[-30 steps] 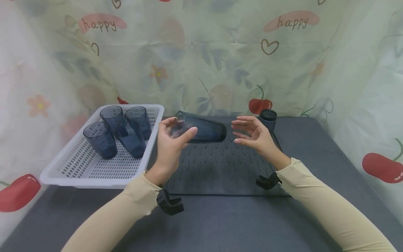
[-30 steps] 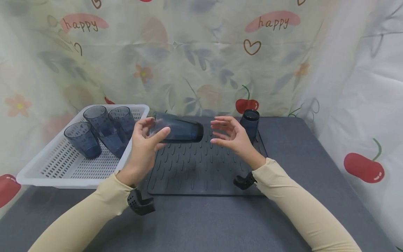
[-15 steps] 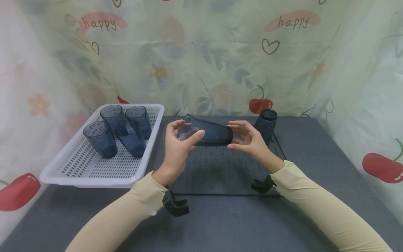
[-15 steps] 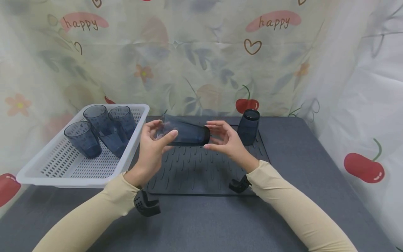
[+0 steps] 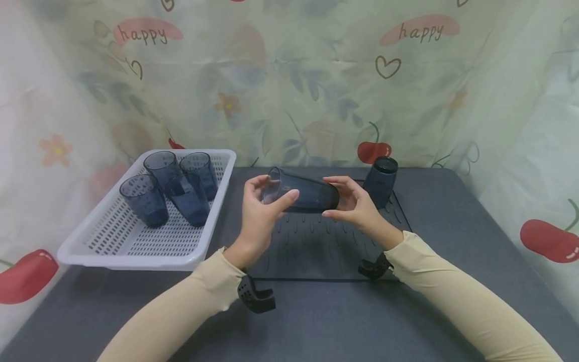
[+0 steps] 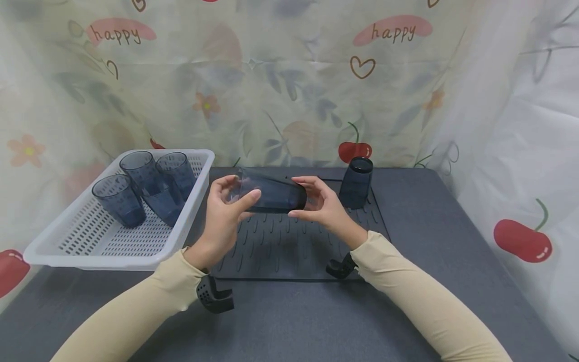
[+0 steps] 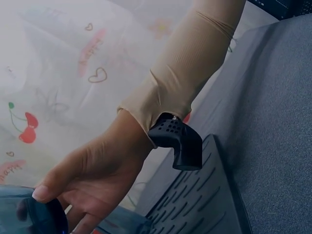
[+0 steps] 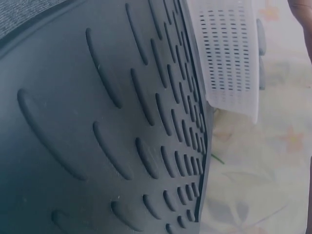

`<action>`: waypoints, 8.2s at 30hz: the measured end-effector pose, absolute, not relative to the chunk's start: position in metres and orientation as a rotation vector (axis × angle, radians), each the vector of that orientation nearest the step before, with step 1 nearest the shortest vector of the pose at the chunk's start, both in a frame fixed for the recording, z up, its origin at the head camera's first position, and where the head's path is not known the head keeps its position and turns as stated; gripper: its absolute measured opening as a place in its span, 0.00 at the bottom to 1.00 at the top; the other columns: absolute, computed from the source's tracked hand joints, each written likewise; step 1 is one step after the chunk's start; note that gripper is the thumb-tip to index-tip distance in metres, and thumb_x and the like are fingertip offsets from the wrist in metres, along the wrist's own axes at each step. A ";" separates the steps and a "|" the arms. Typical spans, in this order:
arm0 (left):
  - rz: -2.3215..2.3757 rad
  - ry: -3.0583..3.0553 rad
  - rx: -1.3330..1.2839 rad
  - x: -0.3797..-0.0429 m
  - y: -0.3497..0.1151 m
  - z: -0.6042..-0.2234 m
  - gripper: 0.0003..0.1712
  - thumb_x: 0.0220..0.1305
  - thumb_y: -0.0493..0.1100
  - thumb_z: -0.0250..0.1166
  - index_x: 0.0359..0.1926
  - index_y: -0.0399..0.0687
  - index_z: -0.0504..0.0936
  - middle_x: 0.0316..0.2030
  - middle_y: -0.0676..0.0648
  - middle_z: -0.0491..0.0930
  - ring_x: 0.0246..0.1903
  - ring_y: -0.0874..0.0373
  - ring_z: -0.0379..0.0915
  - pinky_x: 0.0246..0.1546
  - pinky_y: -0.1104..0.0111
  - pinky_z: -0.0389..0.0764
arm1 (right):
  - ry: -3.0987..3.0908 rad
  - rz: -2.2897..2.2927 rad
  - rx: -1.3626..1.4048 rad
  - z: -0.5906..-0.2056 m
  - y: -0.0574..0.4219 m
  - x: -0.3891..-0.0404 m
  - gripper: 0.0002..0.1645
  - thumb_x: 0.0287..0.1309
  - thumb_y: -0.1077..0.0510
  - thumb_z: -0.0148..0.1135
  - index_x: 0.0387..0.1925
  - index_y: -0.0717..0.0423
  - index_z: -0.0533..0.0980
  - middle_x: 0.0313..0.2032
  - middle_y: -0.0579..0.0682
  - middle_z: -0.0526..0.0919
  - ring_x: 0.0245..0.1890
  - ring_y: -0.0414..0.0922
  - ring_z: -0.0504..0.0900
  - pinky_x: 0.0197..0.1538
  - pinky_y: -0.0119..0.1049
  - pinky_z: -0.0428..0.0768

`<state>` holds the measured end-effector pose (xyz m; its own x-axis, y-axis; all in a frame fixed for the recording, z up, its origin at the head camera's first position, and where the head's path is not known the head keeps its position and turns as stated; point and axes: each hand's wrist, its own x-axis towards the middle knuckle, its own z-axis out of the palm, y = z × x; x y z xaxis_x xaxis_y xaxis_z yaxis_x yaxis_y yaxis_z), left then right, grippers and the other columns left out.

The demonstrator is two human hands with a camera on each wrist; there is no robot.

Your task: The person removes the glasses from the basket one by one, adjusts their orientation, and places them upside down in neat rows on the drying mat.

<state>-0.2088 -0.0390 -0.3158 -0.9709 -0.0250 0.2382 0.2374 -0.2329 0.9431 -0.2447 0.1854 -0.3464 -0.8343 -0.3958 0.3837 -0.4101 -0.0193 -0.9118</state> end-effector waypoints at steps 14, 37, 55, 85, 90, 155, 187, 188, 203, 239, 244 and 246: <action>-2.346 -1.861 -0.294 -0.208 -0.036 -0.319 0.38 0.56 0.38 0.70 0.61 0.43 0.57 0.57 0.43 0.67 0.51 0.50 0.72 0.42 0.58 0.81 | -2.194 2.096 0.902 -0.347 0.178 -0.242 0.45 0.49 0.65 0.73 0.68 0.55 0.62 0.62 0.49 0.69 0.52 0.42 0.77 0.40 0.34 0.84; -2.366 -2.210 -0.466 -0.208 -0.060 -0.324 0.33 0.58 0.36 0.67 0.59 0.44 0.59 0.59 0.40 0.69 0.59 0.50 0.70 0.49 0.64 0.78 | -2.192 2.037 0.900 -0.328 0.193 -0.237 0.42 0.44 0.68 0.75 0.63 0.54 0.68 0.56 0.57 0.73 0.50 0.47 0.77 0.50 0.33 0.81; -2.161 -2.636 -0.556 -0.213 -0.059 -0.337 0.46 0.54 0.43 0.73 0.68 0.45 0.56 0.57 0.42 0.73 0.50 0.53 0.75 0.51 0.58 0.77 | -2.037 2.164 0.997 -0.318 0.195 -0.231 0.42 0.50 0.69 0.69 0.67 0.50 0.65 0.56 0.48 0.76 0.51 0.45 0.77 0.46 0.36 0.82; -1.874 -2.865 -0.612 -0.215 -0.046 -0.350 0.53 0.52 0.49 0.74 0.73 0.47 0.55 0.67 0.45 0.65 0.63 0.50 0.67 0.58 0.51 0.74 | -1.977 2.176 0.981 -0.324 0.185 -0.229 0.42 0.49 0.72 0.69 0.66 0.57 0.64 0.58 0.46 0.74 0.56 0.42 0.77 0.50 0.32 0.81; -1.874 -2.867 -0.629 -0.214 -0.056 -0.355 0.48 0.54 0.48 0.73 0.72 0.50 0.58 0.67 0.45 0.65 0.62 0.47 0.68 0.54 0.53 0.78 | -2.005 2.169 0.945 -0.325 0.188 -0.230 0.42 0.49 0.73 0.68 0.66 0.56 0.65 0.59 0.46 0.74 0.56 0.42 0.77 0.50 0.32 0.81; -1.828 -2.853 -0.789 -0.209 -0.091 -0.369 0.23 0.66 0.42 0.62 0.59 0.38 0.72 0.52 0.37 0.78 0.49 0.49 0.78 0.49 0.59 0.79 | -2.191 1.788 0.253 -0.331 0.191 -0.329 0.44 0.48 0.65 0.73 0.67 0.49 0.65 0.62 0.54 0.70 0.63 0.48 0.73 0.63 0.42 0.73; -1.832 -2.851 -0.805 -0.210 -0.089 -0.370 0.22 0.67 0.40 0.62 0.59 0.37 0.72 0.51 0.38 0.78 0.49 0.49 0.78 0.48 0.61 0.79 | -2.224 1.815 0.103 -0.364 0.197 -0.335 0.46 0.50 0.62 0.73 0.69 0.51 0.62 0.64 0.54 0.68 0.65 0.47 0.70 0.64 0.43 0.72; -1.833 -2.852 -0.803 -0.209 -0.089 -0.370 0.22 0.67 0.41 0.62 0.59 0.38 0.72 0.51 0.38 0.78 0.49 0.49 0.78 0.48 0.61 0.79 | -2.221 1.818 0.103 -0.364 0.196 -0.335 0.46 0.50 0.63 0.73 0.69 0.51 0.62 0.64 0.54 0.68 0.65 0.47 0.70 0.63 0.43 0.72; -1.839 -2.857 -0.792 -0.209 -0.088 -0.368 0.22 0.67 0.41 0.62 0.59 0.38 0.72 0.51 0.38 0.79 0.50 0.48 0.77 0.48 0.60 0.79 | -2.215 1.846 0.126 -0.370 0.194 -0.340 0.46 0.49 0.64 0.73 0.68 0.52 0.62 0.65 0.53 0.68 0.66 0.47 0.69 0.65 0.43 0.71; -1.795 -2.880 -0.806 -0.209 -0.082 -0.369 0.23 0.66 0.41 0.63 0.59 0.39 0.73 0.50 0.40 0.80 0.48 0.51 0.79 0.48 0.60 0.79 | -2.332 1.831 0.147 -0.370 0.200 -0.343 0.50 0.50 0.64 0.73 0.70 0.53 0.56 0.68 0.55 0.63 0.69 0.49 0.64 0.69 0.45 0.65; -1.794 -2.881 -0.784 -0.209 -0.082 -0.368 0.22 0.66 0.41 0.63 0.59 0.41 0.73 0.49 0.42 0.80 0.48 0.52 0.79 0.48 0.60 0.80 | -2.346 1.828 0.120 -0.369 0.199 -0.342 0.50 0.49 0.64 0.73 0.70 0.51 0.57 0.68 0.54 0.63 0.70 0.49 0.63 0.70 0.45 0.64; -1.800 -2.876 -0.783 -0.208 -0.082 -0.367 0.22 0.66 0.41 0.63 0.59 0.41 0.73 0.49 0.42 0.80 0.48 0.52 0.79 0.48 0.60 0.80 | -2.356 1.826 0.113 -0.369 0.199 -0.342 0.50 0.49 0.64 0.73 0.70 0.51 0.56 0.69 0.54 0.63 0.70 0.49 0.63 0.70 0.45 0.63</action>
<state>-0.2080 -0.0825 -0.3665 -0.8445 0.5332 -0.0496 0.1883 0.3824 0.9046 -0.3421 0.1987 -0.3686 -0.9846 0.0371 0.1709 -0.1562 0.2523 -0.9550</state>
